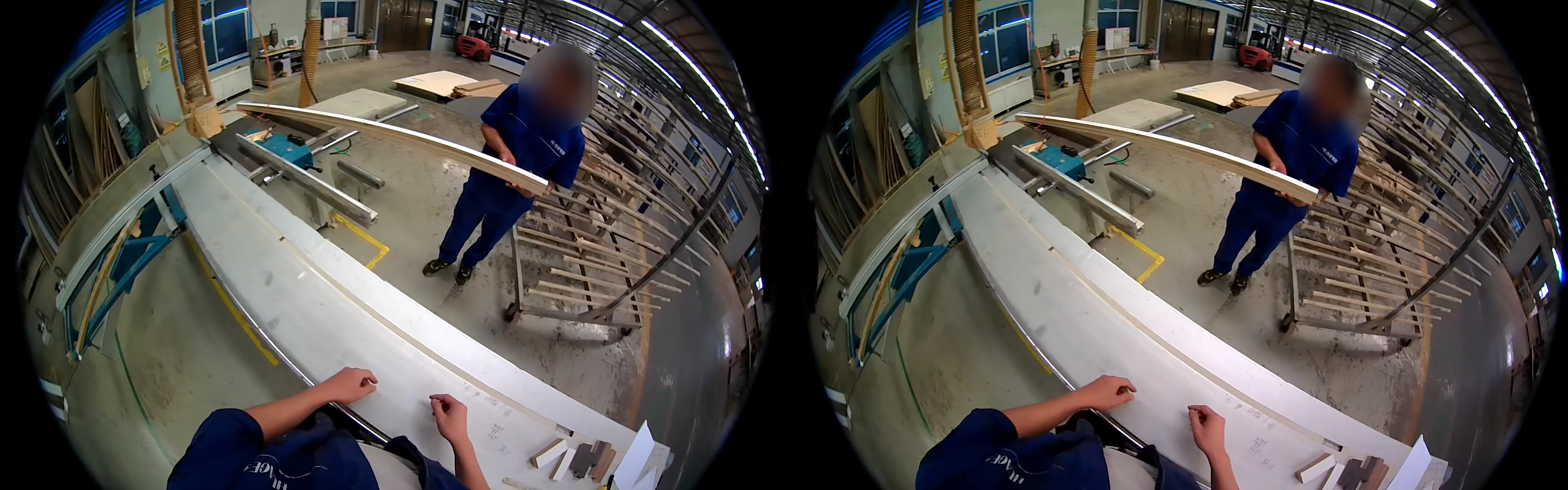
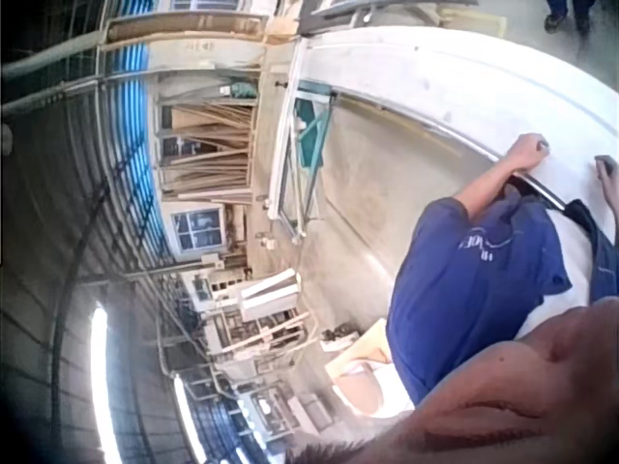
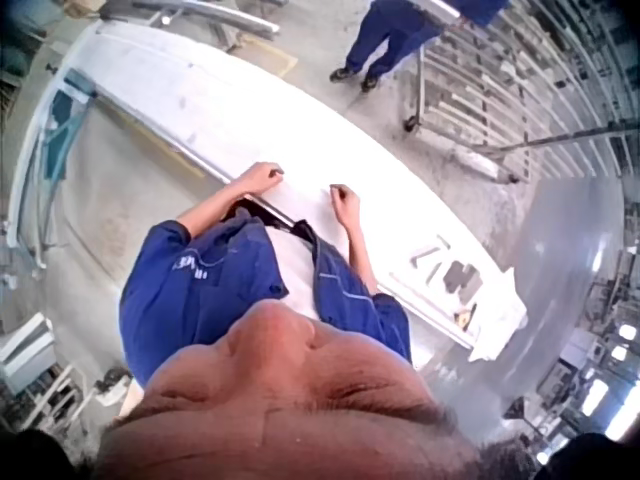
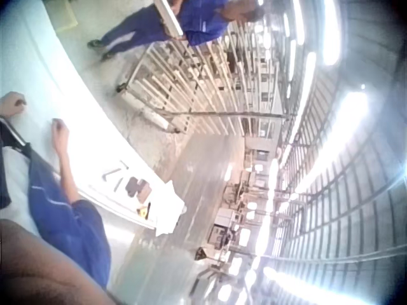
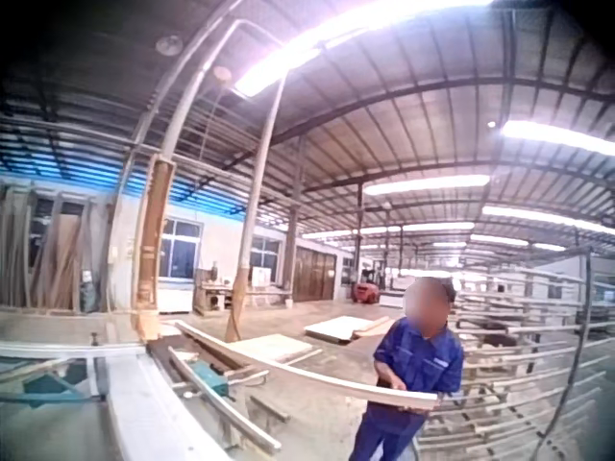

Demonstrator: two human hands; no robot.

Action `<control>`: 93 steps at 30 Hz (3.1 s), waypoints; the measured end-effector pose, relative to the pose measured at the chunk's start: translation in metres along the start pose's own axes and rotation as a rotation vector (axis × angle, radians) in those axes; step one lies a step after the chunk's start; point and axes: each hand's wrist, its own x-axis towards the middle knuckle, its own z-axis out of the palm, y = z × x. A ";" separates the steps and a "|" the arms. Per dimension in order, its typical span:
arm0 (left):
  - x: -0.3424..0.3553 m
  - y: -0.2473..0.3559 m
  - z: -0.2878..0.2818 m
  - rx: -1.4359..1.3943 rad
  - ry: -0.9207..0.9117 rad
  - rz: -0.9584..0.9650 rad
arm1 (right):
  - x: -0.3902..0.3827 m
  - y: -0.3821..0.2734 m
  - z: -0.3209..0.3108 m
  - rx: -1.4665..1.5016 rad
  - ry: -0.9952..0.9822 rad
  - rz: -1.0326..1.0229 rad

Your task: The person receives a long wooden plank from a coworker and positions it on a table saw. They then push the plank through the saw blade to cut it, repeating this process for multiple pieces of wood. The person handles the wood with both hands to guide it along the saw's track.

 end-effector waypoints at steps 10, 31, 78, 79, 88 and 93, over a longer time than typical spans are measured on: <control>0.077 -0.025 -0.084 -0.208 0.019 0.020 | 0.073 -0.063 -0.002 -0.064 0.095 0.001; 0.248 -0.050 -0.266 -0.858 0.036 0.156 | 0.126 -0.187 0.031 0.268 0.404 0.119; 0.374 -0.011 -0.408 -1.946 0.308 0.041 | -0.005 -0.129 -0.244 1.331 1.584 -0.221; 0.359 -0.004 -0.404 -1.952 0.284 0.061 | -0.033 -0.116 -0.248 1.258 1.536 -0.258; 0.163 0.073 -0.349 -1.911 0.340 0.179 | -0.166 -0.117 -0.181 0.974 1.506 -0.258; 0.047 0.065 -0.264 -1.905 0.381 0.236 | -0.240 -0.088 -0.160 0.902 1.452 -0.225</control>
